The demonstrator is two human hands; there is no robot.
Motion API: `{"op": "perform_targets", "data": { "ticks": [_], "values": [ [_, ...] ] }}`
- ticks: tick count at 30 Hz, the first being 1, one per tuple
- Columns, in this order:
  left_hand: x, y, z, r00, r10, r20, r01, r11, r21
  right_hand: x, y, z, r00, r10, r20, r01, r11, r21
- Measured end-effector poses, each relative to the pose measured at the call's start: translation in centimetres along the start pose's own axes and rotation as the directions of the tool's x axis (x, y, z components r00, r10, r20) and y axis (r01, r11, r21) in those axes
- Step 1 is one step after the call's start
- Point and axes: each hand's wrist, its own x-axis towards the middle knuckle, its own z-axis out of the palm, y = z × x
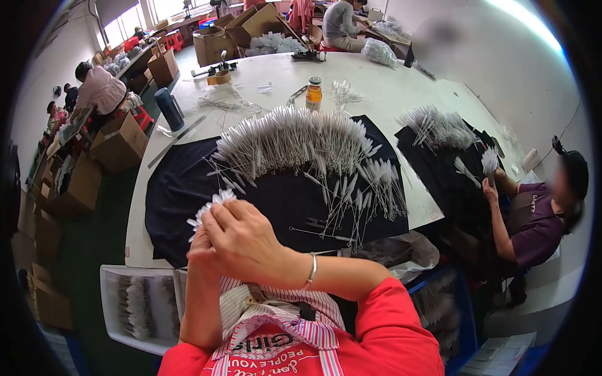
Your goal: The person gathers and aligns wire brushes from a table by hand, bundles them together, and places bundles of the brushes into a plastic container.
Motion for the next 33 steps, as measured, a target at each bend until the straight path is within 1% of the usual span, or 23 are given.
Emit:
{"op": "perform_targets", "data": {
  "ticks": [1,2,4,6,7,8,10,12,14,16,18,19,20,22,23,24,26,28,29,30,31,32,33],
  "values": [
    [0.4,-0.8,1.1,0.998,0.031,-0.049,-0.023,0.988,0.156,0.7,0.1,-0.2,0.999,0.008,-0.031,-0.008,1.000,0.028],
    [0.7,-0.7,1.0,0.998,0.031,-0.050,-0.023,0.988,0.155,1.4,0.2,-0.3,0.998,0.018,-0.064,-0.014,0.998,0.056],
    [1.9,-0.2,-0.1,0.995,-0.050,0.080,0.056,0.996,-0.063,2.4,0.8,-0.4,0.995,0.036,-0.088,-0.028,0.996,0.088],
    [3.4,0.1,-1.3,0.968,-0.102,0.227,0.163,0.949,-0.271,3.0,1.5,-0.5,0.983,0.120,0.137,-0.134,0.986,0.095],
    [3.9,0.1,-1.6,0.946,-0.113,0.302,0.225,0.903,-0.366,3.1,2.2,-0.1,0.972,0.129,0.198,-0.145,0.987,0.068],
    [4.4,0.1,-1.5,0.946,-0.112,0.305,0.227,0.899,-0.373,3.0,2.8,0.6,0.970,0.129,0.205,-0.144,0.988,0.063],
    [5.6,0.1,-1.2,0.971,-0.137,0.198,0.210,0.886,-0.414,2.6,4.5,2.6,0.908,0.240,0.343,-0.255,0.967,-0.001],
    [6.8,0.1,-0.7,0.982,-0.165,0.086,0.186,0.873,-0.450,2.0,6.3,4.6,0.884,0.260,0.387,-0.278,0.960,-0.010],
    [8.0,0.0,-0.2,0.981,-0.193,-0.036,0.151,0.859,-0.490,2.0,7.1,5.8,0.878,0.285,0.385,-0.260,0.959,-0.115],
    [8.9,0.0,0.4,0.959,-0.220,-0.180,0.092,0.839,-0.536,2.2,8.3,7.1,0.816,0.285,0.504,-0.215,0.957,-0.193],
    [9.3,0.1,1.1,0.904,-0.252,-0.345,0.011,0.820,-0.572,1.6,10.2,9.2,0.833,0.196,0.518,-0.106,0.974,-0.199],
    [9.3,0.1,1.4,0.865,-0.268,-0.424,-0.036,0.810,-0.586,2.0,10.7,9.3,0.818,0.171,0.550,-0.089,0.981,-0.173],
    [9.0,0.1,2.6,0.842,-0.269,-0.469,0.038,0.895,-0.445,2.6,11.1,9.1,0.804,0.142,0.578,-0.070,0.987,-0.144],
    [10.3,1.3,0.2,0.868,-0.326,-0.375,0.037,0.795,-0.605,3.0,11.4,9.8,0.767,0.258,0.587,-0.222,0.966,-0.134],
    [9.7,0.8,1.1,0.852,-0.274,-0.447,0.004,0.856,-0.517,3.1,11.2,9.7,0.750,0.260,0.609,-0.224,0.965,-0.136],
    [9.1,0.7,0.6,0.842,-0.275,-0.465,-0.004,0.857,-0.515,2.9,10.6,9.0,0.762,0.225,0.607,-0.200,0.974,-0.110],
    [8.0,0.2,0.1,0.884,-0.283,-0.372,0.068,0.865,-0.497,1.8,9.7,8.0,0.824,0.137,0.549,-0.136,0.990,-0.043],
    [6.5,-0.5,-0.2,0.873,-0.311,-0.376,0.118,0.881,-0.457,0.3,8.4,7.0,0.864,0.091,0.495,-0.108,0.994,0.005],
    [5.3,-1.4,-0.6,0.921,-0.314,-0.231,0.139,0.818,-0.559,-0.7,7.7,6.7,0.866,0.115,0.486,-0.132,0.991,0.001],
    [4.1,-2.1,-1.0,0.953,-0.294,-0.079,0.176,0.743,-0.646,-1.5,6.7,6.0,0.831,0.194,0.522,-0.209,0.977,-0.030],
    [5.0,-1.2,-5.4,0.963,-0.255,-0.091,0.101,0.650,-0.753,-2.0,5.7,4.6,0.840,0.130,0.526,-0.119,0.991,-0.055],
    [4.0,-2.5,-5.5,0.941,-0.306,-0.143,0.211,0.864,-0.458,-2.4,4.7,3.1,0.845,0.063,0.531,-0.023,0.996,-0.080],
    [3.1,-3.8,-5.2,0.955,-0.295,-0.023,0.264,0.884,-0.386,-3.2,4.0,2.4,0.864,0.140,0.485,-0.120,0.990,-0.072]
  ]
}}
